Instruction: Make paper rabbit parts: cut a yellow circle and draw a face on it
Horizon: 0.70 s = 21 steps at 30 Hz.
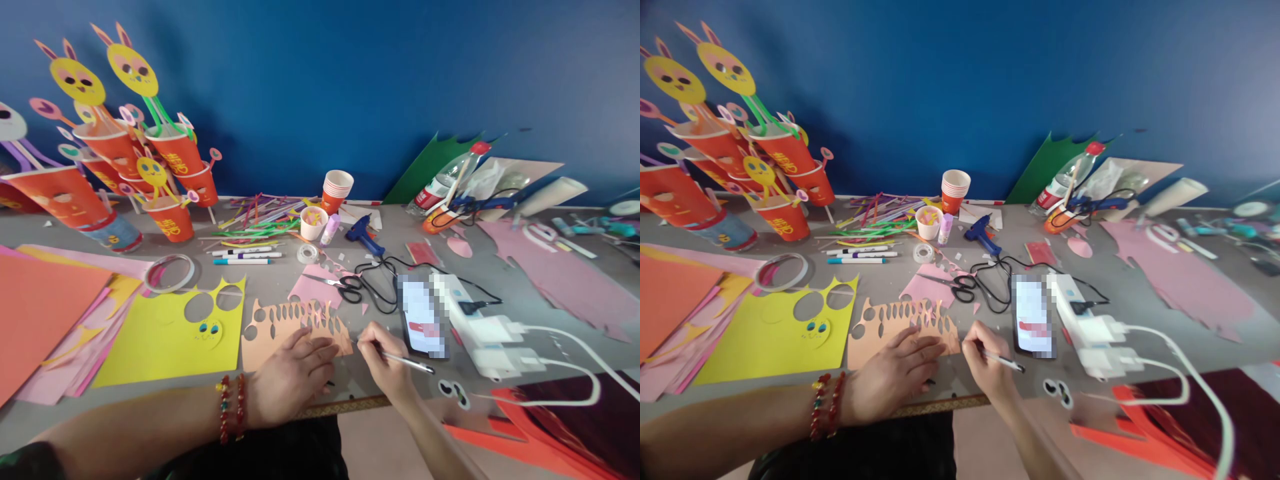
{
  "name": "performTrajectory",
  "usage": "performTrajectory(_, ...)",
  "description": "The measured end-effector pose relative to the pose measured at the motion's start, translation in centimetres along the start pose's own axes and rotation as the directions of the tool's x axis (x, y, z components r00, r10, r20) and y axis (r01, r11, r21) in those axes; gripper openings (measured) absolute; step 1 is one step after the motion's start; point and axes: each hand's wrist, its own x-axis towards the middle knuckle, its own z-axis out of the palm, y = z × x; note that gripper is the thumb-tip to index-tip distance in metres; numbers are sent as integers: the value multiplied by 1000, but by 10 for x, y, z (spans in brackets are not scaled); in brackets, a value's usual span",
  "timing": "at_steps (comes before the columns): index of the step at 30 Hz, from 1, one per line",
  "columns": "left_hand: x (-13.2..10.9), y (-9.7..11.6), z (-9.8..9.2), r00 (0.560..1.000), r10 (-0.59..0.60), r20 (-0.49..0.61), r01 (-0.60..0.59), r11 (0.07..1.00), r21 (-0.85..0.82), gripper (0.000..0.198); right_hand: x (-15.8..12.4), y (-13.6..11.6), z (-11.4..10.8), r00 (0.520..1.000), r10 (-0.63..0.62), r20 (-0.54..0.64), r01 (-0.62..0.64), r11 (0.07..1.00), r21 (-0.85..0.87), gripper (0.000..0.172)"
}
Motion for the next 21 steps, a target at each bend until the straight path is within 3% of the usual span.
performTrajectory(21,-1,-1,3,1000,8,-12,-8,1000,15,26,-2,1,-2,999,15,51,-20,996,83,28)
